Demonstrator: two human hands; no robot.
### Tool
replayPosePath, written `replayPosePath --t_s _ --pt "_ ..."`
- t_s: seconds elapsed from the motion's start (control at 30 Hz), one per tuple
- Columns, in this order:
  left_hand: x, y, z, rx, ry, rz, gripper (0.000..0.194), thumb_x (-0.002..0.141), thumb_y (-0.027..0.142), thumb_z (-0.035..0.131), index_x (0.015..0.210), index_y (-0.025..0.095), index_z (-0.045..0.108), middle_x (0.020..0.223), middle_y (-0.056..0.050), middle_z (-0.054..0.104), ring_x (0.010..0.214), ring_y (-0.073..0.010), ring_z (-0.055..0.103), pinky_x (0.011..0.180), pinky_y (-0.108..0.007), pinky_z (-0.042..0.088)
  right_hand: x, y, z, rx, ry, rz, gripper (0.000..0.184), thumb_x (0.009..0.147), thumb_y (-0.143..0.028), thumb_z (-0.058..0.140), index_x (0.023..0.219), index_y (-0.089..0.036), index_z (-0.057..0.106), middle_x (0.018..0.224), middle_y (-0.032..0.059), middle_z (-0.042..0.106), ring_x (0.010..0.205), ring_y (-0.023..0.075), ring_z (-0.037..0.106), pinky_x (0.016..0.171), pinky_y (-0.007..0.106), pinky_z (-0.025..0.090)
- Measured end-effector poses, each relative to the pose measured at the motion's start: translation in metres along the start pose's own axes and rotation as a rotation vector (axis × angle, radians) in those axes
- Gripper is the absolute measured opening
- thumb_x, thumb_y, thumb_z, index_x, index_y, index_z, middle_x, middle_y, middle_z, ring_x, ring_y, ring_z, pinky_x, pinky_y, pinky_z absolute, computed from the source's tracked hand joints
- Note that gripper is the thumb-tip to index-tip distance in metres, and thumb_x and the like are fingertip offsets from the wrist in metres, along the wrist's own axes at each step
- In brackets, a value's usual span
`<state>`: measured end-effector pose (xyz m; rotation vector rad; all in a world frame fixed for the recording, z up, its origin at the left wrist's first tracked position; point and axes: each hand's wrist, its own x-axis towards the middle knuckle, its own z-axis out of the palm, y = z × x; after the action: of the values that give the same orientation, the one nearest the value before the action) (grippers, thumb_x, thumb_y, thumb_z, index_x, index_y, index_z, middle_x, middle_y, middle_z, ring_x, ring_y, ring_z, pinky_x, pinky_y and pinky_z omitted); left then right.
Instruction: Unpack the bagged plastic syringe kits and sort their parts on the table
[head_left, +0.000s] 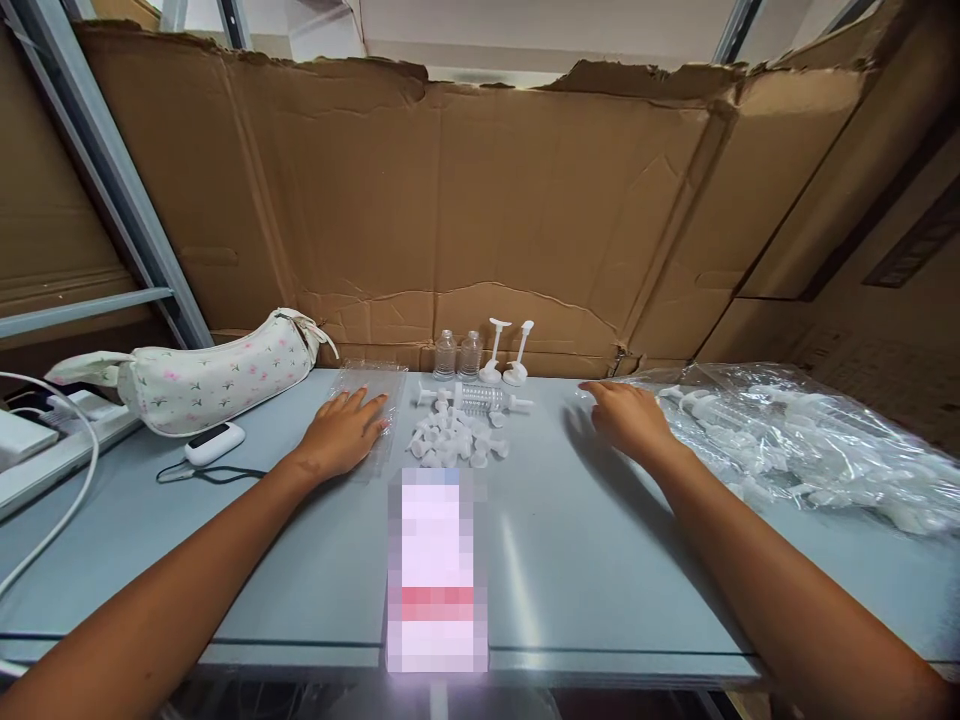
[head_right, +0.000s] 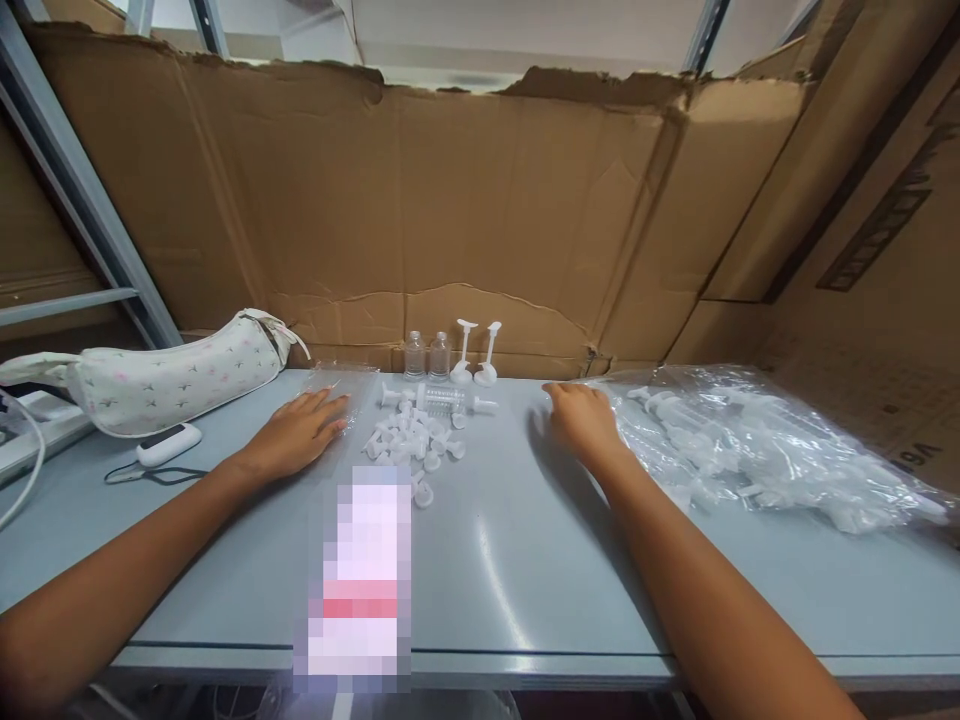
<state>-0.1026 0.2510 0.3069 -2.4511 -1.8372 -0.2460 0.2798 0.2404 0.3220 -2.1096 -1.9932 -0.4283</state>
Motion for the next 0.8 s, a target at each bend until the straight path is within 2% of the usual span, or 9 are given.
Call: replayPosePath --t_s 0.07,0.17,0.23,0.37,0.5,0.63,0.8 --pt "0.004 0.0 0.005 -0.023 0.009 0.022 0.054 0.094 0.045 0.027 0.143 0.023 0.035 0.152 -0.012 0.026 0.14 -0.0324 0.021 0.109 -0.053 0.021 0.002 -0.009 0.005 0.077 0.014 -0.101 0.043 0.084 -0.016 0.044 0.126 -0.017 0.056 0.123 0.0121 0.061 0.112 0.0277 0.057 0.092 0.04 0.044" --pt "0.007 0.0 0.01 -0.048 -0.04 0.037 0.055 0.094 0.046 0.024 0.143 0.024 0.034 0.153 -0.011 0.025 0.141 -0.031 0.019 0.11 -0.053 0.017 0.004 -0.027 0.014 0.269 0.026 -0.344 0.046 0.086 -0.02 0.045 0.132 -0.016 0.049 0.133 0.011 0.054 0.121 0.0257 0.051 0.1 0.039 0.041" --pt "0.008 0.001 0.011 -0.068 -0.07 0.035 0.055 0.094 0.047 0.022 0.143 0.026 0.034 0.153 -0.01 0.025 0.141 -0.0304 0.019 0.111 -0.052 0.017 0.006 -0.039 0.017 0.343 0.019 -0.449 0.046 0.088 -0.021 0.043 0.134 -0.017 0.047 0.136 0.0113 0.051 0.123 0.0256 0.049 0.101 0.041 0.04" --pt "0.01 0.002 0.01 -0.086 -0.078 0.033 0.056 0.094 0.049 0.022 0.143 0.026 0.034 0.153 -0.01 0.025 0.141 -0.03 0.019 0.111 -0.051 0.017 0.017 -0.061 0.014 0.351 -0.005 -0.513 0.045 0.09 -0.022 0.041 0.135 -0.017 0.045 0.138 0.0114 0.049 0.122 0.0251 0.05 0.097 0.04 0.043" --pt "0.012 0.002 0.01 -0.064 -0.029 0.051 0.055 0.094 0.047 0.023 0.142 0.024 0.037 0.152 -0.01 0.028 0.14 -0.0297 0.021 0.111 -0.05 0.016 0.033 -0.082 0.008 0.226 -0.063 -0.527 0.047 0.09 -0.026 0.046 0.136 -0.016 0.044 0.132 0.0127 0.055 0.117 0.0252 0.055 0.092 0.036 0.046" --pt "0.013 0.001 0.009 0.016 0.091 0.081 0.05 0.095 0.042 0.026 0.137 0.022 0.044 0.148 -0.011 0.037 0.137 -0.0295 0.029 0.111 -0.051 0.018 0.044 -0.099 0.003 0.149 -0.092 -0.531 0.048 0.081 -0.021 0.058 0.128 -0.018 0.053 0.12 0.0132 0.063 0.107 0.0281 0.06 0.085 0.035 0.048" --pt "0.009 0.008 0.0 0.07 0.419 0.222 0.043 0.094 0.034 0.032 0.126 0.017 0.055 0.133 -0.014 0.054 0.123 -0.0272 0.047 0.107 -0.047 0.027 0.041 -0.113 -0.015 0.088 -0.022 -0.543 0.044 0.08 -0.016 0.056 0.124 -0.014 0.057 0.118 0.0174 0.062 0.108 0.0337 0.057 0.09 0.045 0.044"
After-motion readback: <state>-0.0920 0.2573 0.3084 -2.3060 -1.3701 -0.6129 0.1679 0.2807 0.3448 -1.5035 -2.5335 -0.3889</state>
